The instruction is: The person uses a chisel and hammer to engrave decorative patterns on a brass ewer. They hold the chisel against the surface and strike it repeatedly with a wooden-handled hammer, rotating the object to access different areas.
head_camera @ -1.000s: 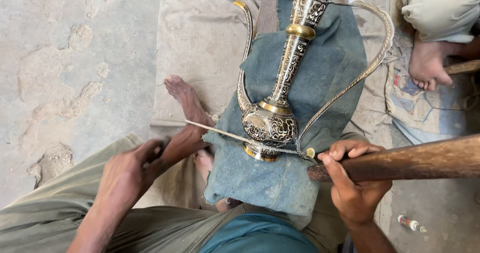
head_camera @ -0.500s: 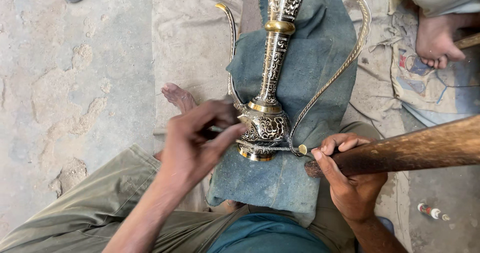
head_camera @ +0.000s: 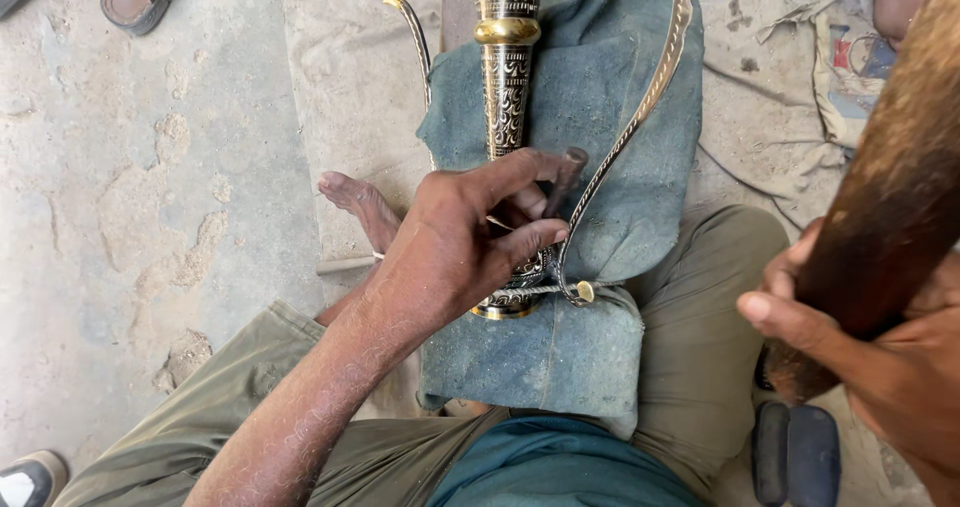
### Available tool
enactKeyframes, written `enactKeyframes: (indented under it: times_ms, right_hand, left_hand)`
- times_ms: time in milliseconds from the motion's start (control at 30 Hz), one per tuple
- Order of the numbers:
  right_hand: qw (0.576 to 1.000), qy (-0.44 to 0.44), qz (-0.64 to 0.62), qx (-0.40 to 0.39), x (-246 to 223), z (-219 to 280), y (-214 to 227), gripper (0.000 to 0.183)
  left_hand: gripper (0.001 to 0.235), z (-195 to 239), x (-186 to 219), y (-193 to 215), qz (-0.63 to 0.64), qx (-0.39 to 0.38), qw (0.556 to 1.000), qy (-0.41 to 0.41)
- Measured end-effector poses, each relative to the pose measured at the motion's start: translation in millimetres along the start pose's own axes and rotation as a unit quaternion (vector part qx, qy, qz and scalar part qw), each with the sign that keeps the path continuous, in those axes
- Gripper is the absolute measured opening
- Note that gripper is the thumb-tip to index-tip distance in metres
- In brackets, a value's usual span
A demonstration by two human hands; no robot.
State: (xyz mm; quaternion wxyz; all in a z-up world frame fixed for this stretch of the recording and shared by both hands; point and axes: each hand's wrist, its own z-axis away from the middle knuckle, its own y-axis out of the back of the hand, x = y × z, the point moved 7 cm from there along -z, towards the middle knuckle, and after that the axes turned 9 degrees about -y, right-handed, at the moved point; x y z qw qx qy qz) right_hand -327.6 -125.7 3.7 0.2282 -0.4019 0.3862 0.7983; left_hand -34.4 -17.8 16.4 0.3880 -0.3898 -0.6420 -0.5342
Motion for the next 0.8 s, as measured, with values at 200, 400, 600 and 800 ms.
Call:
enactKeyframes:
  times_ms: [200, 400, 600, 800]
  right_hand:
    - [0.999, -0.032, -0.015, 0.018, 50, -8, 20, 0.038]
    - [0.999, -0.030, -0.014, 0.010, 64, -5, 22, 0.031]
    - [0.974, -0.071, 0.215, 0.020, 88, -24, 36, 0.022]
    - [0.944, 0.111, 0.307, 0.046, 48, -39, 35, 0.042]
  left_hand:
    - [0.045, -5, 11, -4, -0.016, -0.025, 1.000, -0.006]
    - [0.040, -7, 19, -9, -0.053, -0.034, 0.995, -0.082]
    - [0.031, -11, 14, -13, -0.096, -0.045, 0.994, -0.042]
    - [0.034, -12, 13, -10, -0.088, -0.040, 0.995, -0.019]
